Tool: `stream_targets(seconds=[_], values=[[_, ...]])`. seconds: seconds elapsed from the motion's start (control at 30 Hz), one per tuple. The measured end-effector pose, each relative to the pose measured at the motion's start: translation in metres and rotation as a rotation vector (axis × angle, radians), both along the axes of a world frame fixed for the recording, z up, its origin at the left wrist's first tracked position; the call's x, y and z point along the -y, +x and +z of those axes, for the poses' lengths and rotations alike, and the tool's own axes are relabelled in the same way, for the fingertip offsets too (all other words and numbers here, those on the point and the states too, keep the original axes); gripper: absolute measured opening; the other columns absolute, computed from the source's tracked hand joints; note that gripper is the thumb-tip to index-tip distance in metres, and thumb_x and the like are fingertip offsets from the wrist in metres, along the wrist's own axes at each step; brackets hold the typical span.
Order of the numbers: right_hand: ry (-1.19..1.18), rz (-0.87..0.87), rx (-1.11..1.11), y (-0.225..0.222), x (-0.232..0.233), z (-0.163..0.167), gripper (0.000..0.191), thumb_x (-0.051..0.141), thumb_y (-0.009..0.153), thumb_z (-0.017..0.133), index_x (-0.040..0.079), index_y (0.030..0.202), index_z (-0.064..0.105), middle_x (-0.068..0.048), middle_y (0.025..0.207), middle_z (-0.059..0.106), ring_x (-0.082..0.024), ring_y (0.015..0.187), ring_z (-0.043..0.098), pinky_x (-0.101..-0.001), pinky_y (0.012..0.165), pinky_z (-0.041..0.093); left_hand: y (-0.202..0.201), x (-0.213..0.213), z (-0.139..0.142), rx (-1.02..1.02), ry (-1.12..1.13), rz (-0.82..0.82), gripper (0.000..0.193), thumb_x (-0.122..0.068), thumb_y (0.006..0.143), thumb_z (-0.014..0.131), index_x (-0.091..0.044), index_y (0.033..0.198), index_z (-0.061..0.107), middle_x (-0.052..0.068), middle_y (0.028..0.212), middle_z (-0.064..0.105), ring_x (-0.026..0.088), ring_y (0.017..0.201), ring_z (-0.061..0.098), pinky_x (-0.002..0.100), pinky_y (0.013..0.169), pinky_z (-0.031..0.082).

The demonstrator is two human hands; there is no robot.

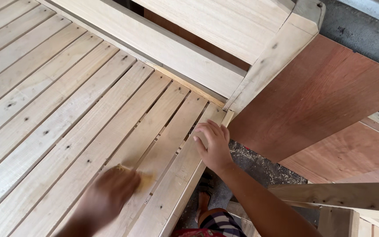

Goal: The person sands a slatted wooden furniture frame, first sanding the corner post and edges with a sanding block, then sanding the slatted top surface by hand, moving the block across the planks and along the rails.

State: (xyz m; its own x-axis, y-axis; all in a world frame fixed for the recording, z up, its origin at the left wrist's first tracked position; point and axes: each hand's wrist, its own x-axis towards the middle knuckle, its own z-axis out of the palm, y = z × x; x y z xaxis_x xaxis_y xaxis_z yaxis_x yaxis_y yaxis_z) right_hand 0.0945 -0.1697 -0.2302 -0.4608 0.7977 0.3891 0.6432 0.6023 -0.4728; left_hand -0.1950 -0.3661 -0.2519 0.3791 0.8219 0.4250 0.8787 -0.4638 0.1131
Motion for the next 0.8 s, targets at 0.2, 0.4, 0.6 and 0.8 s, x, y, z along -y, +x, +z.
stream_targets(seconds=[0.2,0.4,0.6,0.8], values=[[-0.070,-0.046,-0.076,0.008,0.006,-0.033,0.045,0.020,0.099,0.056,0.005,0.141,0.050,-0.017,0.158,0.042,-0.045,0.151,0.026,-0.0551,0.122,0.023,0.001,0.094,-0.078,-0.056,-0.124,0.002,0.054,-0.048,0.098,0.043,-0.030,0.150,0.042,-0.002,0.158,0.038,0.018,0.145,0.031,0.048,0.117,0.019],[-0.090,-0.042,-0.069,0.008,0.008,-0.038,0.050,0.013,0.100,0.049,0.002,0.148,0.044,-0.020,0.162,0.035,-0.046,0.154,0.020,-0.0552,0.123,0.021,0.036,-0.016,-0.046,0.015,-0.403,0.033,0.051,-0.033,0.101,0.042,-0.031,0.151,0.042,-0.005,0.163,0.038,0.017,0.152,0.024,0.048,0.122,0.009],[-0.129,-0.041,-0.048,0.007,0.013,-0.030,0.052,0.009,0.097,0.045,0.002,0.149,0.043,-0.019,0.163,0.033,-0.044,0.154,0.020,-0.0528,0.124,0.020,0.096,-0.205,-0.021,0.111,-0.490,0.187,0.047,-0.032,0.105,0.042,-0.022,0.151,0.045,-0.002,0.159,0.044,0.014,0.150,0.033,0.043,0.125,0.017],[-0.121,-0.037,-0.020,0.008,0.011,-0.029,0.050,0.009,0.098,0.046,0.001,0.147,0.041,-0.021,0.163,0.031,-0.045,0.153,0.020,-0.0530,0.125,0.020,0.115,-0.250,-0.008,0.044,-0.582,0.232,0.050,-0.026,0.105,0.042,-0.025,0.155,0.043,-0.006,0.162,0.042,0.014,0.154,0.028,0.044,0.127,0.014]])
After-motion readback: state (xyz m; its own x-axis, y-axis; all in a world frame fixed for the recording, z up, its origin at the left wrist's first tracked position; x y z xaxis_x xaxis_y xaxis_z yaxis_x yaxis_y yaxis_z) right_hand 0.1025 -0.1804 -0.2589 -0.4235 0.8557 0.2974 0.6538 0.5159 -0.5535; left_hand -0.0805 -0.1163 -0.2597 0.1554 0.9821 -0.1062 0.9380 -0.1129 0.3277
